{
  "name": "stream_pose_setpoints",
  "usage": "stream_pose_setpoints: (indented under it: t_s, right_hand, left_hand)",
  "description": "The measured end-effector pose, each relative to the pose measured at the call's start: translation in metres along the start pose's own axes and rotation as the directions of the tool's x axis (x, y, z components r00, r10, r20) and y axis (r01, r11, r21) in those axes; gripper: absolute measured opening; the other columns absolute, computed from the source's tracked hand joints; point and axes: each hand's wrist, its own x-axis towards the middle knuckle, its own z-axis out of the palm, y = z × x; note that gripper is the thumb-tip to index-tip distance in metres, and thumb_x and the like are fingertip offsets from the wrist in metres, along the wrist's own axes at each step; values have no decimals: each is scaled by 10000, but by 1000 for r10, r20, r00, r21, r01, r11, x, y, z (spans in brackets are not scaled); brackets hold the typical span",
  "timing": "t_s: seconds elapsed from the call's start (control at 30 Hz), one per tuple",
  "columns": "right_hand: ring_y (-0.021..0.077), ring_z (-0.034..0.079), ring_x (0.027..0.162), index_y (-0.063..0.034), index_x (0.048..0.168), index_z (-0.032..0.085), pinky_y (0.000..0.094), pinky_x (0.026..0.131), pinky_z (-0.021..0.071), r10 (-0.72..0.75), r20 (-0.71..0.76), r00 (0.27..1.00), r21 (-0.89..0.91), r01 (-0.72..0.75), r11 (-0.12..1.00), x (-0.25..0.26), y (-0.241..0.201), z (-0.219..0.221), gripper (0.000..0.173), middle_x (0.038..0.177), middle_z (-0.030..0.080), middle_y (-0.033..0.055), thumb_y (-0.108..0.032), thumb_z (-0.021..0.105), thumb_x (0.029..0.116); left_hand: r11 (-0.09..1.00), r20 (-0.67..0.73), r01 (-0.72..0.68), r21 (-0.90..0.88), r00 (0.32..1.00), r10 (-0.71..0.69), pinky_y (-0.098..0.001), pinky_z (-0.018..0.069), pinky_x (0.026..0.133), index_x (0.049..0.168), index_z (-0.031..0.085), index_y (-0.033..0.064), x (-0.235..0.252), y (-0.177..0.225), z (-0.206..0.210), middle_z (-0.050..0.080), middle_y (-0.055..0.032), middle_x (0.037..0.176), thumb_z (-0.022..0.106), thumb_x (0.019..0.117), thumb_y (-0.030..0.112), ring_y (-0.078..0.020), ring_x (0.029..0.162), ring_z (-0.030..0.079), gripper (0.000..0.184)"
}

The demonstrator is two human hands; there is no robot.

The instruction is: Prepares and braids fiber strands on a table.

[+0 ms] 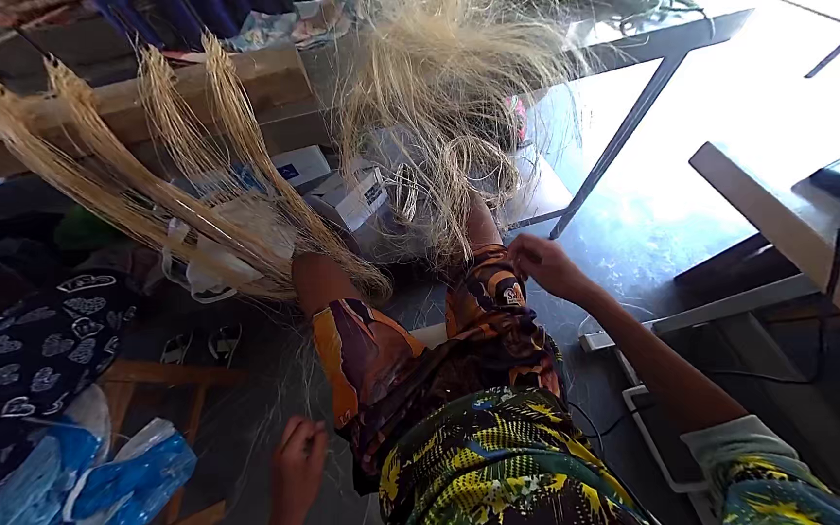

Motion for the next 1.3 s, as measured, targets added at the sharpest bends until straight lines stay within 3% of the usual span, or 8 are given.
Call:
stream_pose_setpoints:
  t_s: [0.07, 0.2, 0.37, 0.6, 0.8, 0.93, 1.07, 1.3]
  right_hand:
    - [184, 642, 683, 81, 1112, 586, 352, 637, 575, -168, -230, 959, -42, 163, 986, 10, -12, -8, 169, 882, 655, 156, 12, 486, 995]
    - [178, 693, 885, 26, 1164, 642, 328, 739, 596, -274, -368, 889, -70, 267, 961, 56, -29, -30, 231, 1262, 648, 177, -8, 474, 1008]
    - [280, 574, 1303, 0, 997, 744, 387, 979, 557, -262, -305, 915, -91, 246, 965, 108, -38, -35, 207, 1493, 494, 237, 0, 540, 965]
    - [221, 663, 820, -7, 1092, 688, 371, 685, 587, -300, -379, 876, -194, 242, 951, 78, -62, -4, 161, 1127, 634, 167, -14, 559, 995]
    - [370, 570, 1110, -75, 1119, 714, 595, 873, 450, -306, -506, 807, -411, 87, 908, 83, -76, -7, 199, 1185, 613, 152, -126, 556, 1008]
    - [289, 620, 754, -64, 1096, 711, 489, 640, 516, -235, -526, 818, -401, 6, 916, 94, -93, -9, 187, 965, 649, 140, -145, 553, 1036]
    - [369, 627, 706, 8, 1140, 672, 567, 635, 512, 30, -356, 934, -214, -112, 970, 109, -112, -8, 299, 801, 635, 194, -229, 503, 1074]
    - [276, 542, 527, -228, 1516, 455, 477, 480, 482, -32, -166, 986, -174, 3, 985, 110, -105, 32, 472, 704, 588, 101, -329, 539, 1063]
  left_hand:
    - [951, -84, -265, -157, 963, 254, -274, 547, 749, 728, 625, -3, 22, 84, 12, 654, -133, 898, 540, 973, 199, -161, 835, 643, 328]
    - [688, -106, -643, -337, 752, 651, -268, 570, 813, 782, 584, 106, 29, 188, 40, 656, -82, 966, 495, 1060, 307, -154, 930, 661, 355]
    - [495, 69, -553, -670, 617, 784, -286, 577, 821, 778, 587, 29, 35, 222, 81, 649, -153, 1091, 586, 1024, 181, -179, 946, 662, 290]
    - [711, 36, -280, -645, 918, 395, -188, 524, 810, 729, 607, 40, 44, 196, 100, 634, -74, 970, 585, 978, 125, -79, 923, 615, 264]
    - [763, 95, -250, -597, 921, 377, -184, 522, 810, 745, 631, 50, 51, 194, 104, 633, -57, 969, 580, 978, 137, -71, 921, 612, 254]
    - [779, 121, -223, -586, 926, 356, -188, 518, 808, 761, 648, 49, 51, 193, 105, 633, -50, 959, 582, 975, 145, -72, 914, 610, 243]
    - [788, 145, -212, -578, 924, 354, -188, 518, 806, 769, 656, 44, 51, 191, 105, 634, -48, 945, 583, 973, 142, -71, 900, 612, 238]
    - [799, 196, -161, -580, 924, 329, -203, 509, 796, 787, 659, 34, 54, 188, 108, 622, -56, 921, 574, 990, 155, -84, 879, 602, 252]
